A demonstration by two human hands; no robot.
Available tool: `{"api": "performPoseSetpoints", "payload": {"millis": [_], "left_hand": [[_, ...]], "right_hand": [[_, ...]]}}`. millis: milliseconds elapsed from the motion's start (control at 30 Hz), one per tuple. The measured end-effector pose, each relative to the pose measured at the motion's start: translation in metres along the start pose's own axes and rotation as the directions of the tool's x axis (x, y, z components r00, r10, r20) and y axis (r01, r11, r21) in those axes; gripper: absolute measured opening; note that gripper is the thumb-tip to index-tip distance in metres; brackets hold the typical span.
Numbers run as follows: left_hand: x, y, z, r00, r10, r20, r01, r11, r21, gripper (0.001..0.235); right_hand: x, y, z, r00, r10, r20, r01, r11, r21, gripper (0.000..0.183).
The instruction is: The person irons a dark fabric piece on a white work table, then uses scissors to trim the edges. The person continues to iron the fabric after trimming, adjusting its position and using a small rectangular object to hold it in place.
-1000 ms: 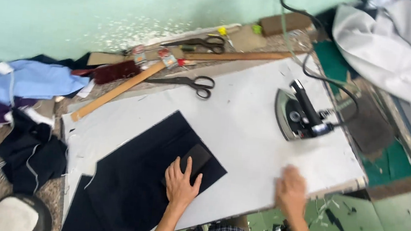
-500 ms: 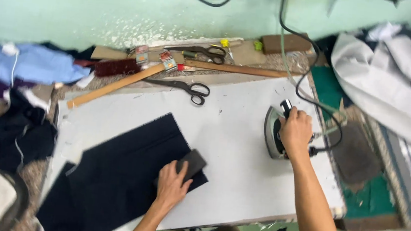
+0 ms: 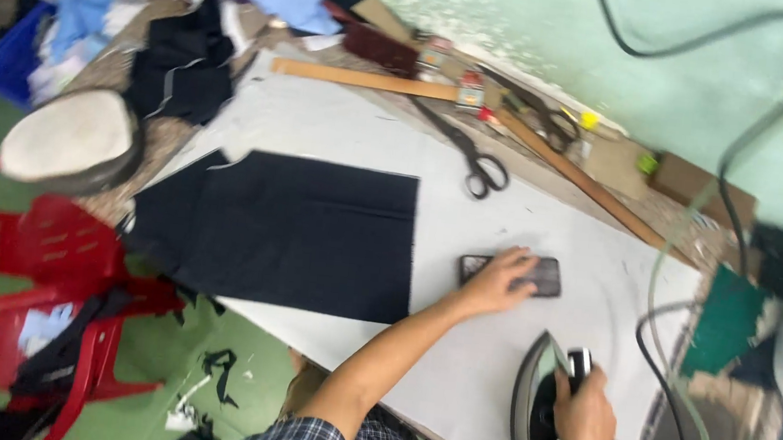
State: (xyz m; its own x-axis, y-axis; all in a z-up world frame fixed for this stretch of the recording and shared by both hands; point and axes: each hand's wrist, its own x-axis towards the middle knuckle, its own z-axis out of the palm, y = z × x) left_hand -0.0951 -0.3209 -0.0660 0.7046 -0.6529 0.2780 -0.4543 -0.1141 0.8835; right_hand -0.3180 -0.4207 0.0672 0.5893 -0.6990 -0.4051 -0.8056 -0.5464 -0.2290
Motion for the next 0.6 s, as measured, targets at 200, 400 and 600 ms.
{"api": "performPoseSetpoints", "payload": {"millis": [200,400,600], "left_hand": [[-0.104,0.075,-0.082,0.999,0.038,0.015,-0.041,0.871,0.489,0.066],[-0.183,0.05,-0.146,0.962,-0.237,-0.134,0.235,0.47,0.851,0.084],[-0.181,0.063,-0.163,0.888,-0.459,0.016,0.242,0.497,0.833,0.088]], "right_hand": [[0.016,0.014,0.004,1.0,-0.024,-0.003,0.024,0.997,-0.073,0.07],[0.1,0.035,0.01,0.968,-0.178,-0.176,0.141,0.969,-0.203,0.065],[0.138,0.008,-0.018,0.942,-0.08,-0.327,0.091,0.996,0.017,0.072]]}}
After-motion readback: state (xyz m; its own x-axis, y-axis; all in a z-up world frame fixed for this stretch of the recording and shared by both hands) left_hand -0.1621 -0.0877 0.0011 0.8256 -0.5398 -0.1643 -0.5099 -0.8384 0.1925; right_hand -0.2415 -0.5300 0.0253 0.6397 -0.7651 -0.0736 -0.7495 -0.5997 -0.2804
